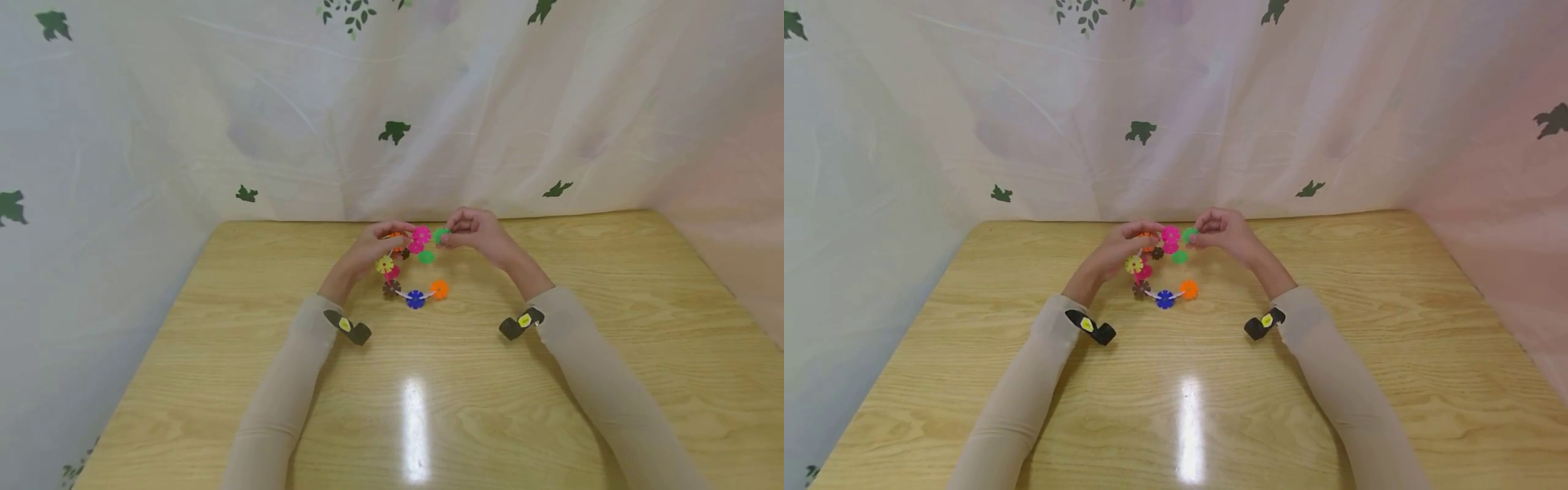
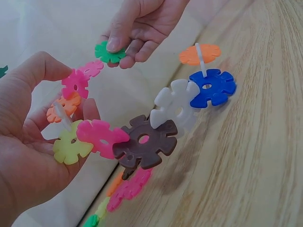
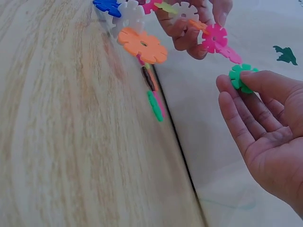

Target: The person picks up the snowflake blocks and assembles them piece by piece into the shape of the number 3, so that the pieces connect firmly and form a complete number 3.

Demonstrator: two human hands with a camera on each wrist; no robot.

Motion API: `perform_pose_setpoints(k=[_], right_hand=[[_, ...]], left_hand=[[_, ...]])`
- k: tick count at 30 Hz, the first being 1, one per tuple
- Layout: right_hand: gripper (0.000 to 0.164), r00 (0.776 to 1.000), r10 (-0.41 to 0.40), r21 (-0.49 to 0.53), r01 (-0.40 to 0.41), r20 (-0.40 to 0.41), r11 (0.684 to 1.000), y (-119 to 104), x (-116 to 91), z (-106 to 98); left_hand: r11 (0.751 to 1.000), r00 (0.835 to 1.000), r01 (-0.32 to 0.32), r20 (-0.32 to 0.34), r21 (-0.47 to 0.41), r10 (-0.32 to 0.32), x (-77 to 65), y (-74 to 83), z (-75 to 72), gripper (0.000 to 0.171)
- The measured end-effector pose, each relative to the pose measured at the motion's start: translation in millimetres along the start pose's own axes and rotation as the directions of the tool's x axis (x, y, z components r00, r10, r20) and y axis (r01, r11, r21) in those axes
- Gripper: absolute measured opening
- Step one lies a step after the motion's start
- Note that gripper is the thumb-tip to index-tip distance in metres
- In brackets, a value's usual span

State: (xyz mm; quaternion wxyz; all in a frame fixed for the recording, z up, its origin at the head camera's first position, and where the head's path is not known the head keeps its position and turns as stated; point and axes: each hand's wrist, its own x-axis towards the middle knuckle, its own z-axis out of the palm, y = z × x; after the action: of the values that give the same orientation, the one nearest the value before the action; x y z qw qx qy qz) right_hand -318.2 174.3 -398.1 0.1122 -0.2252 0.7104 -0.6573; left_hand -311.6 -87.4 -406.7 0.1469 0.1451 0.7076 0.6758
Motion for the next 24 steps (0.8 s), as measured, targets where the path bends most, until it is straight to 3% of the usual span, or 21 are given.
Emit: perform_pose_setpoints(k=[6, 24], right_hand=[[0.012, 0.998, -0.064, -0.062, 0.063, -0.02, 0.996, -5, -1, 2], [0.016, 0.995, -0.085, -0.164, 0.074, -0.061, 0.984, -11, -2, 8]], left_hand=[[1.0, 1.0, 0.013, 0.003, 0.002, -0.013, -1.4, 0.7, 0.8, 0.033], [1.0, 1.0, 0.003, 0.018, 0.002, -0.003, -0.8, -0.1, 1.9, 0.032]])
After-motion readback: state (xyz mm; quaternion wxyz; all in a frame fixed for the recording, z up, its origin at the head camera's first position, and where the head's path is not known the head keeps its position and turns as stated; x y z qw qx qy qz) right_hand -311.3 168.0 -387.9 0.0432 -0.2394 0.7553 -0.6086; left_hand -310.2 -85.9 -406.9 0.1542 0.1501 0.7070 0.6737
